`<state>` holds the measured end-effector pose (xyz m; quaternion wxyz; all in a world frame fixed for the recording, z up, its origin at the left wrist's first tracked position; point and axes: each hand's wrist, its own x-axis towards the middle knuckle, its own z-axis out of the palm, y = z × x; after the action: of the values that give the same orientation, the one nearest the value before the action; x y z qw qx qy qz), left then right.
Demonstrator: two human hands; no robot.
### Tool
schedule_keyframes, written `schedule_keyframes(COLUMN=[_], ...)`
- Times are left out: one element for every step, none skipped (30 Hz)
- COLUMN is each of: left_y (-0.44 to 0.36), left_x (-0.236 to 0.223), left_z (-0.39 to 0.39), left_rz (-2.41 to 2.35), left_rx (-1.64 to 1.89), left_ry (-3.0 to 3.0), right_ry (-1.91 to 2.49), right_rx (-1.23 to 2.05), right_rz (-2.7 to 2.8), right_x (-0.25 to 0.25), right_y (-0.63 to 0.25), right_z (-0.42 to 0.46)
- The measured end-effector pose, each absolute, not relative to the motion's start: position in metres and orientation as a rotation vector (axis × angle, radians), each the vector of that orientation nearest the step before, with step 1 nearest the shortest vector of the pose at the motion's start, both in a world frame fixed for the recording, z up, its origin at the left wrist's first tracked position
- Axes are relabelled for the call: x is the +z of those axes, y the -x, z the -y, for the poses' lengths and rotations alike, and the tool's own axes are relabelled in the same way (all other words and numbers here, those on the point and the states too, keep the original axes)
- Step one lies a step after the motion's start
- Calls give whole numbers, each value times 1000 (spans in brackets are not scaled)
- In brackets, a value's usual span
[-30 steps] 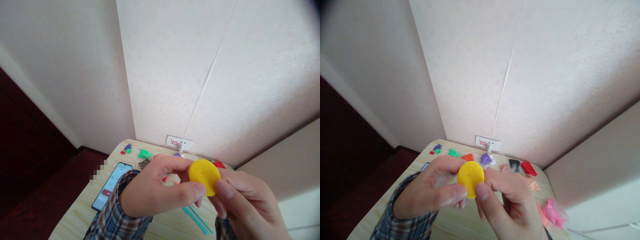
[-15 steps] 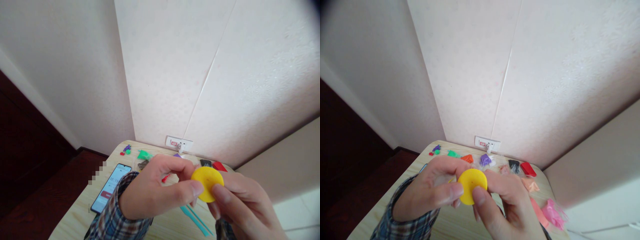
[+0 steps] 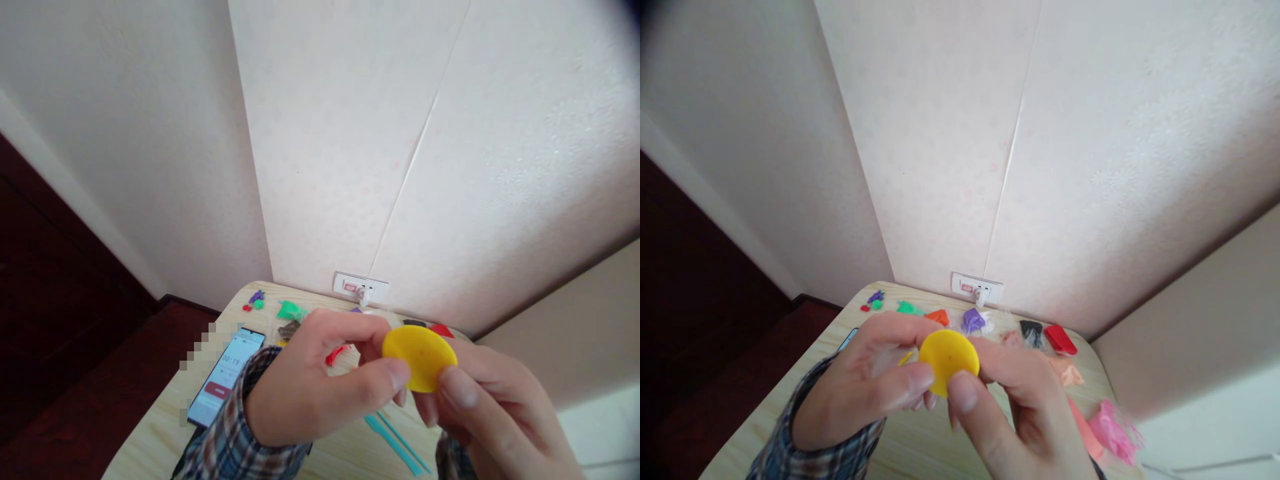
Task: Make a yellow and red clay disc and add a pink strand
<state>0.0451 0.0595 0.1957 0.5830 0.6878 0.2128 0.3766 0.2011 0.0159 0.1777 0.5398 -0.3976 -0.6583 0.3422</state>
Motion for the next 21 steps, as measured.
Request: schedule_keyframes(left_y=[-45, -44, -44, -43, -43, -43, -43, -43, -43, -43, -43, -44, -44, -44, -44, -44, -43, -43, -44, -44, -44], left_x=[195, 195, 194, 194, 193, 193, 194, 194, 195, 195, 196, 196, 197, 198, 198, 199, 199, 200, 200, 200, 200], left_z=[-60, -60, -60, -60, -59, -59, -59, -59, -59, -60, -60, -60, -59, -59, -59, -58, -57, -57, -57, -57, -57], left_rz=[-487, -485, -486, -489, -498, -512, -532, -552, -566, -567, -553, -528, -505, -485, -476, -481, -492, -503, -510, -514, -515], left_rx=[876, 868, 863, 863, 864, 866, 867, 868, 870, 868, 863, 858, 855, 852, 852, 857, 862, 867, 873, 878, 886], left_ry=[-1597, -1597, -1601, -1606, -1612, -1618, -1623, -1624, -1621, -1617, -1609, -1601, -1592, -1584, -1578, -1577, -1585, -1597, -1612, -1627, -1633], right_ry=[947, 950, 955, 959, 962, 966, 972, 975, 976, 970, 954, 941, 930, 933, 941, 952, 964, 970, 967, 966, 963], right_rx=[816, 823, 835, 847, 853, 855, 854, 848, 844, 843, 847, 850, 848, 845, 839, 829, 819, 806, 793, 779, 761], right_rz=[1547, 1535, 1528, 1521, 1512, 1504, 1497, 1492, 1492, 1493, 1500, 1504, 1505, 1504, 1501, 1497, 1496, 1500, 1508, 1518, 1531], right_x=[178, 179, 180, 180, 180, 180, 179, 179, 179, 178, 178, 178, 178, 179, 179, 179, 179, 180, 180, 180, 180], right_y=[-200, -199, -198, -197, -196, -196, -195, -195, -195, -195, -195, -196, -195, -195, -195, -195, -195, -195, -194, -194, -194], right_z=[-16, -17, -18, -18, -18, -18, -17, -17, -16, -15, -14, -14, -13, -13, -13, -13, -14, -14, -14, -14, -15])
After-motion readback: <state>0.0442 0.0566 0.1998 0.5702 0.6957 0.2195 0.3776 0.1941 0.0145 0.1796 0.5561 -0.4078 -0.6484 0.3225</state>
